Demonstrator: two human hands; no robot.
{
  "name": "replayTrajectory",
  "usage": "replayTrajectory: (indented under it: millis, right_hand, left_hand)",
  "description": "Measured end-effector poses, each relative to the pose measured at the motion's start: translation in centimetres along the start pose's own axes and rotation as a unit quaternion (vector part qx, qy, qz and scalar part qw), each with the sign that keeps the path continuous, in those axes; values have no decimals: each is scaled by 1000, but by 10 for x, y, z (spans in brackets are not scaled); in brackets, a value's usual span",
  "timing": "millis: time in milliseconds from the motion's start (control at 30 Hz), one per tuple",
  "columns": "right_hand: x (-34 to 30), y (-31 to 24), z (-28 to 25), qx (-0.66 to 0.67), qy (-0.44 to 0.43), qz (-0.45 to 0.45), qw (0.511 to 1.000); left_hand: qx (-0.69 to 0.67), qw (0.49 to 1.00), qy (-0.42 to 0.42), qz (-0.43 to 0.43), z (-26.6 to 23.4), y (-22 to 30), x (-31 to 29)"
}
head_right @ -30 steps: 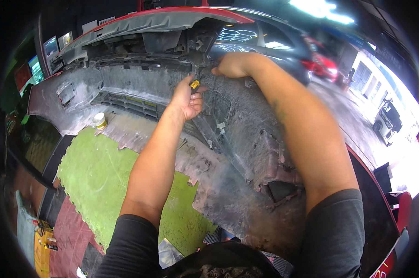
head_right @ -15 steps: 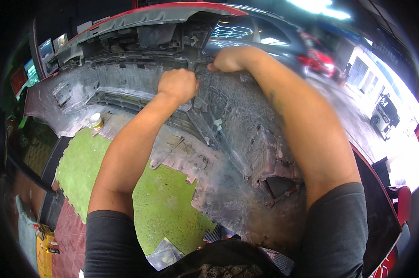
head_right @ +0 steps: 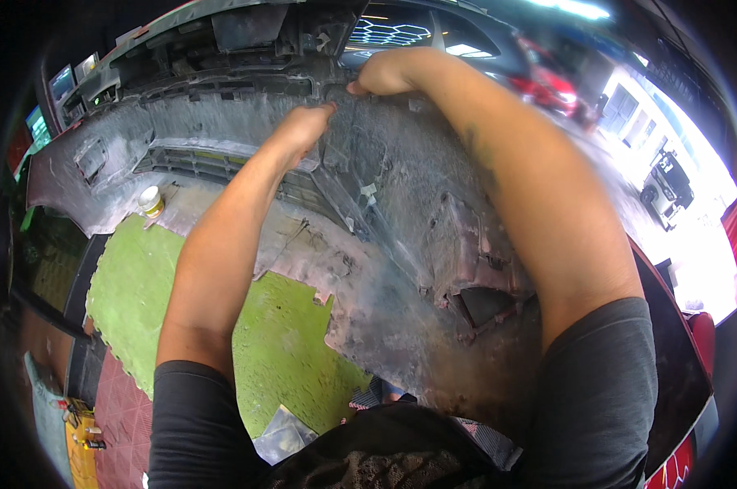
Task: The person uses a screwdriver to remove fasteners from the underside of a detached red car bumper, then places the fasteners into a small cup. The person moves to the car interior, places the cup on the floor, and handles a small plastic bag containing additional fasteners.
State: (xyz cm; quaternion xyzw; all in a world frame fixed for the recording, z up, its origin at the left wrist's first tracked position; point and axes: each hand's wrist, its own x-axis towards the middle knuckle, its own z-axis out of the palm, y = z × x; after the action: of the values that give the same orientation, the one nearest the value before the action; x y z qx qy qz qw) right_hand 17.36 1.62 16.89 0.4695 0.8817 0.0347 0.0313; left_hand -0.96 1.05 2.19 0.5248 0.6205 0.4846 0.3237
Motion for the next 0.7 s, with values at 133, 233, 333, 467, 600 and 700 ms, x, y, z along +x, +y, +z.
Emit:
replayTrajectory:
  millis: [133,233,333,467,600,700]
  right_hand:
    - [-6,2,1,-6,6,7,1000]
    - [-6,4,0,-17,-6,6,1000]
    - [1,3,3,-14,-5,16,1000]
    - [-9,3,-2,190,22,37,981]
    - [2,38,1,274,-5,30,961]
    - [2,33,1,285,-8,24,958]
  left_hand:
    - [189,978,51,73,4,6,-3]
    - [267,961,27,72,0,21,-12]
    - [322,942,27,85,-8,22,-10]
    - [226,970,72,58,-16,8,-11]
    - [-3,999,-8,-47,-8,12,-14]
    - [-73,997,-4,-31,-10,7,-19]
